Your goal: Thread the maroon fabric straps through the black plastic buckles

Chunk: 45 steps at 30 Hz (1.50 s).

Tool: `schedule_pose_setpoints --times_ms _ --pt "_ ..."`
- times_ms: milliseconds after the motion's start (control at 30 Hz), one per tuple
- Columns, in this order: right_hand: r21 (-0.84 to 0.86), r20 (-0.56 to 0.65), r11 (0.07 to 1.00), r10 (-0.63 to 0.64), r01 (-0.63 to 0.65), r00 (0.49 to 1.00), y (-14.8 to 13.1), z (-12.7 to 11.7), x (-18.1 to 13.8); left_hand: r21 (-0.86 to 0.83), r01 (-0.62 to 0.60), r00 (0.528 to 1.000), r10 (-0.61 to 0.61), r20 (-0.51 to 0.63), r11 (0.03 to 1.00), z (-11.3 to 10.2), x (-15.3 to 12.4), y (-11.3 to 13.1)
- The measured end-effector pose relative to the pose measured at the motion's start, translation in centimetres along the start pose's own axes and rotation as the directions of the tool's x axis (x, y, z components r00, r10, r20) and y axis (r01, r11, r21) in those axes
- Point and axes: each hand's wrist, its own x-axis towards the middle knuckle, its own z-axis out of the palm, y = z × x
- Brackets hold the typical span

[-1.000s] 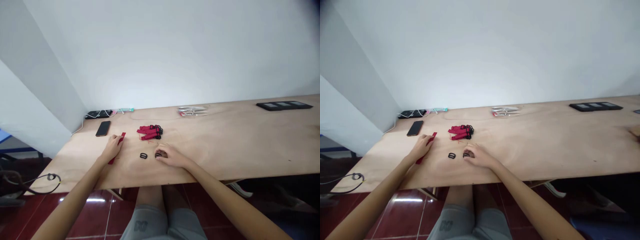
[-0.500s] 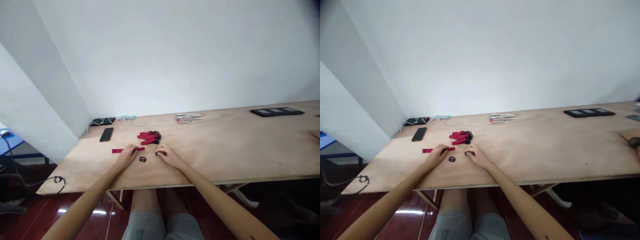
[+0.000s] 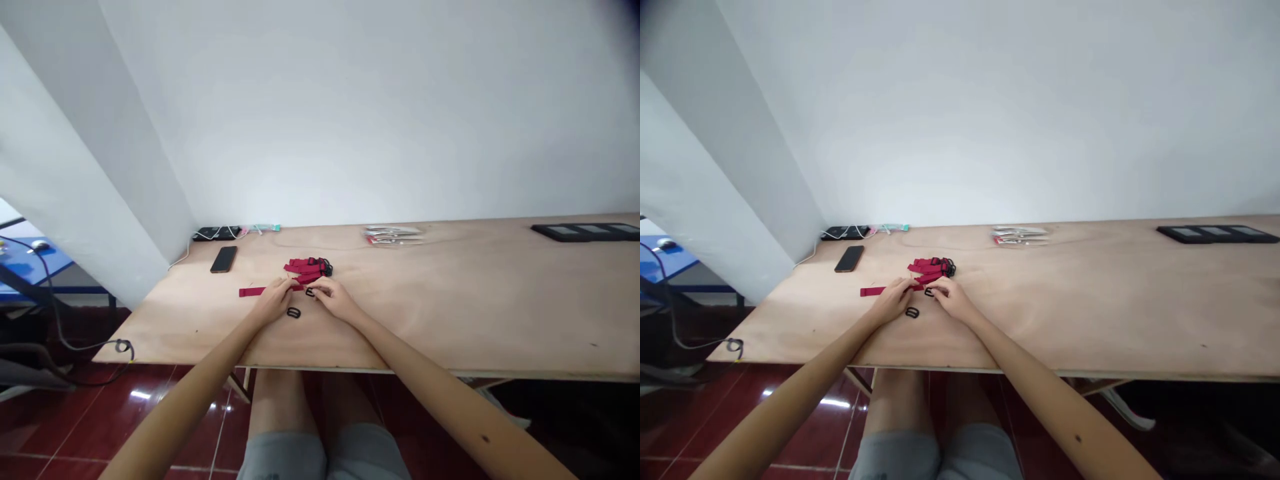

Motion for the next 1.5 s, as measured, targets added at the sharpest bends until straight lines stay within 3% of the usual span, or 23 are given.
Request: schedule_pose_setpoints --times_ms 433,733,1200,1500 --pt "0.063 -0.024 0.998 -0.002 0.004 1.000 1.9 0.6 0.7 -0.180 0.000 1.000 -0.002 -0.012 0.984 0.8 1.9 0.4" --pt "0.259 -0.022 0.957 0.140 -0.129 0.990 1.3 0.2 0.9 -0.357 -0.013 0.998 -0.010 -0.061 0.934 1.5 2.6 0.4" --pt "0.295 -0.127 0.937 0.230 -0.185 0.965 0.8 -0.2 0.5 -0.561 0.092 0.995 -0.059 0.078 0.822 1.5 4.2 -0.2" --pt "0.292 -0.146 0.931 0.272 -0.222 0.951 0.6 -0.5 0.4 -0.610 0.124 0.991 -0.068 0.114 0.783 1.5 4.1 0.0"
